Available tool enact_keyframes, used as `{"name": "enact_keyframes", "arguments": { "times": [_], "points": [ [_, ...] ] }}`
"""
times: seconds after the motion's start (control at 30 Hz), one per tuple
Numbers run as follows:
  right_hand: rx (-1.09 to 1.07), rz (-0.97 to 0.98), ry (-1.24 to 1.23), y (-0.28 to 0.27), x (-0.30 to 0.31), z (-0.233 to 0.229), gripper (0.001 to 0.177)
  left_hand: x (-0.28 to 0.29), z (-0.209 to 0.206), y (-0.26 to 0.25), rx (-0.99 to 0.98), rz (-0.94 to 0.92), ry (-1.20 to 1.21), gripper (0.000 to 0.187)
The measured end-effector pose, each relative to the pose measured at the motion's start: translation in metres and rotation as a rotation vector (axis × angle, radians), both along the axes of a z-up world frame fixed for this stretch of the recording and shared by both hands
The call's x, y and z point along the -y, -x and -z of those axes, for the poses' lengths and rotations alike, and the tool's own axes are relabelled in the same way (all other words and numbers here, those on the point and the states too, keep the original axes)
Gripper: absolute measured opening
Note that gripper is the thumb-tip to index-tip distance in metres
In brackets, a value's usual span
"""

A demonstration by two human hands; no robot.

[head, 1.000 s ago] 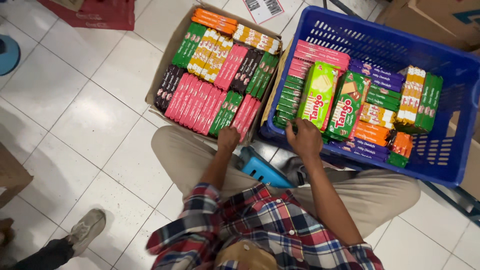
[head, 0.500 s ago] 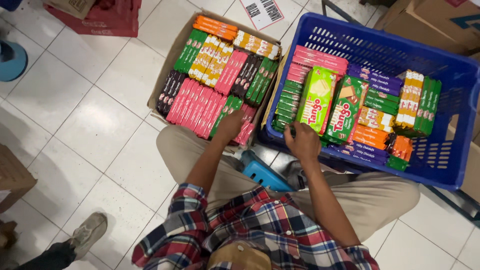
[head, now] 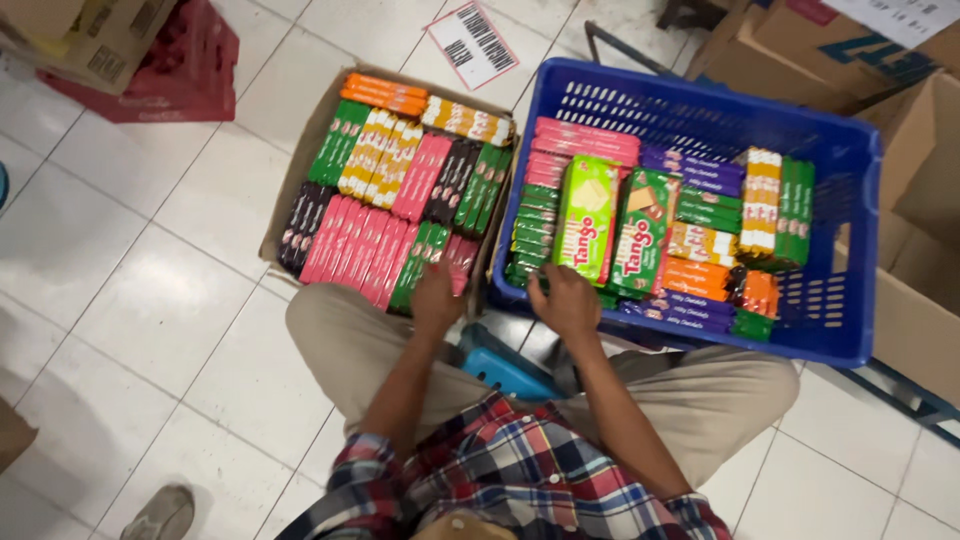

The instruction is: The person sits on a small stool and transfers packs of Tango biscuits from a cardboard box into a blue plastic basket. The person picks up the packs one by one and places them into the basket, arranging them by color and type.

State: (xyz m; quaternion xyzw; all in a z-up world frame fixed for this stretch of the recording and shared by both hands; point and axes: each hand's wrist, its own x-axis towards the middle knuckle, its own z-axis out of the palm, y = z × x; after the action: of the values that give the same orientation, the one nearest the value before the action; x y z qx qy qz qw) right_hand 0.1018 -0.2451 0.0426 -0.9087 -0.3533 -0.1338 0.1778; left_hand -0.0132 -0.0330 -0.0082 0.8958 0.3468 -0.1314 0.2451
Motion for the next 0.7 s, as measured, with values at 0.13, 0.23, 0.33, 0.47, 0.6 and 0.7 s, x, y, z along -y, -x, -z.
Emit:
{"name": "enact_keyframes", "arguments": {
  "times": [0.13,0.23,0.33,0.47,0.6,0.7],
  "points": [
    [-0.216,0.001,-0.323,-0.002,0.003,-0.003,0.017,-0.014,-0.088,0.017,0.314,-0.045,-0.087,0.069],
    [-0.670,0.083,-0.670,0.004,0.002,-0.005,0.023,-0.009,-0.153,0.026,0.617,0.090,-0.377,0.068],
    [-1.355,0.129,-0.886,0.015,-0.012,-0.056,0.046,0.018,-0.197,0.020,0.852,0.305,-0.700,0.049],
    [-1.940,-0.068,-1.509,0.001,-0.022,-0.101,0.046,0.070,-0.232,0.010,1.022,0.585,-0.680,0.024],
    [-1.837,0.412,-1.520,-0.030,0.002,-0.114,0.037,0.109,-0.203,-0.027,1.189,0.920,-0.579,0.031],
    [-1.595,0.362,-1.457,-0.054,0.035,-0.081,0.046,0.133,-0.187,-0.049,1.423,0.773,-0.694,0.017]
  ]
}}
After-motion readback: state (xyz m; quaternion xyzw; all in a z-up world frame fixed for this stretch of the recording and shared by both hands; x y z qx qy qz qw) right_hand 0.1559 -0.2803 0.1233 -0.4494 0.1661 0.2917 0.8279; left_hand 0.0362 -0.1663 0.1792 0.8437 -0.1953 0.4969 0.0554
